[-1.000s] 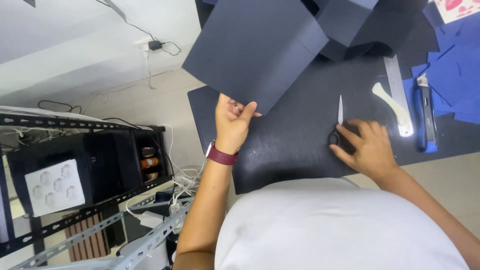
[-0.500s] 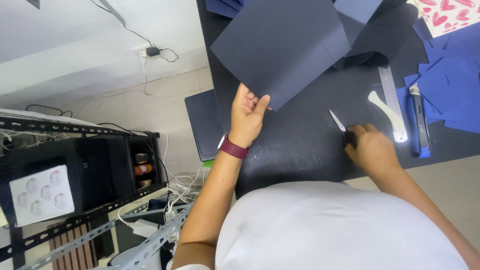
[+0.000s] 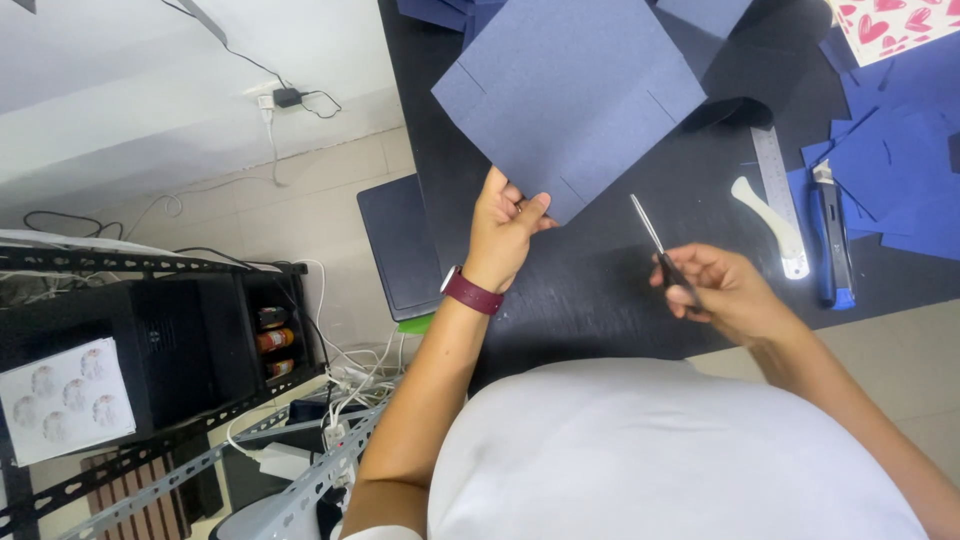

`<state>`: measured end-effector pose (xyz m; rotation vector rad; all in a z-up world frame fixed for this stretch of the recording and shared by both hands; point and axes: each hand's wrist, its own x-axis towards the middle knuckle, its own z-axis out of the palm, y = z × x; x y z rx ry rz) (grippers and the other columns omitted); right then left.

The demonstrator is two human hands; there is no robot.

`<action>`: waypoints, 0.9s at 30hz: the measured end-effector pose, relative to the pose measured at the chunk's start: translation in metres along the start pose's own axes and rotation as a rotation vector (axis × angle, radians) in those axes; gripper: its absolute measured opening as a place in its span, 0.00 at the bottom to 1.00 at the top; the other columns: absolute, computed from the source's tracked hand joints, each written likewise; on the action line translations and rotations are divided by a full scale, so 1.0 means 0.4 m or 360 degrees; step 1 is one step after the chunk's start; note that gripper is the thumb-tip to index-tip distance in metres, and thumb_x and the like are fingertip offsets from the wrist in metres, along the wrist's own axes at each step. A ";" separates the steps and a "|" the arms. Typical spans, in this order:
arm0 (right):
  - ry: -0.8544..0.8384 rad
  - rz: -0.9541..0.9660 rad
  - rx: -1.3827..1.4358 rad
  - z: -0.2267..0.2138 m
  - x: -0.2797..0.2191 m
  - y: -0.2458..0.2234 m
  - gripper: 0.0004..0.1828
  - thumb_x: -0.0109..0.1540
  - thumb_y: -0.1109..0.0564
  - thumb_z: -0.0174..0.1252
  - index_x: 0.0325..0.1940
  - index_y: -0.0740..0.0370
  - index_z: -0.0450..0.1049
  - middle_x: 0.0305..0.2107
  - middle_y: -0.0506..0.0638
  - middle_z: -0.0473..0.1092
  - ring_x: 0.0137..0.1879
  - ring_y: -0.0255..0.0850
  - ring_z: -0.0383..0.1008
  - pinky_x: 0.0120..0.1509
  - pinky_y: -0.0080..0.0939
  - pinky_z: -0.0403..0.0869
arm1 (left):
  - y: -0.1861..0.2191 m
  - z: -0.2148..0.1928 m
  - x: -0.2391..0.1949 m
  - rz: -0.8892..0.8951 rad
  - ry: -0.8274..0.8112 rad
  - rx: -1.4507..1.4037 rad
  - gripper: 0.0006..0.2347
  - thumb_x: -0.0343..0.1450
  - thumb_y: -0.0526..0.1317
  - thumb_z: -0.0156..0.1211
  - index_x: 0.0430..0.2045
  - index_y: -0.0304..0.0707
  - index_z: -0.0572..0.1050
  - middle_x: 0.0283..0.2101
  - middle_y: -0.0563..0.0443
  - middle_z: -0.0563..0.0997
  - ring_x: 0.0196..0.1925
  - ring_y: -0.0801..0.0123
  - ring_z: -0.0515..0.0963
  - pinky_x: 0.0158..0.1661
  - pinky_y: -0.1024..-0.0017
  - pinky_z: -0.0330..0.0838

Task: Assembling a multi-layered decorative paper box by folding cardstock and gluing layers together.

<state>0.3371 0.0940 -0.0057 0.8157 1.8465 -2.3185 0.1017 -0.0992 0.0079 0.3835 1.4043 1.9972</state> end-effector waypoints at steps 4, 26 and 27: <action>-0.0063 -0.0231 0.0349 0.058 0.028 0.014 0.25 0.54 0.49 0.65 0.44 0.73 0.72 0.30 0.64 0.71 0.23 0.37 0.70 0.16 0.26 0.57 | -0.101 -0.039 0.022 -0.0001 0.0004 -0.0010 0.30 0.74 0.24 0.52 0.72 0.42 0.51 0.44 0.43 0.81 0.38 0.73 0.83 0.40 0.68 0.88; -0.0076 -0.0265 0.0346 0.101 0.077 -0.045 0.22 0.55 0.58 0.66 0.49 0.75 0.75 0.36 0.68 0.75 0.23 0.39 0.73 0.16 0.24 0.58 | -0.066 0.018 -0.023 -0.0027 -0.0036 0.0006 0.23 0.75 0.26 0.53 0.66 0.41 0.60 0.44 0.48 0.82 0.39 0.79 0.82 0.42 0.75 0.85; -0.0070 -0.0273 0.0340 0.101 0.077 -0.043 0.23 0.54 0.59 0.67 0.50 0.75 0.76 0.36 0.67 0.75 0.23 0.39 0.73 0.17 0.24 0.59 | -0.072 0.016 -0.021 -0.0027 -0.0029 0.0018 0.23 0.75 0.26 0.53 0.66 0.41 0.60 0.44 0.48 0.82 0.39 0.79 0.82 0.42 0.75 0.85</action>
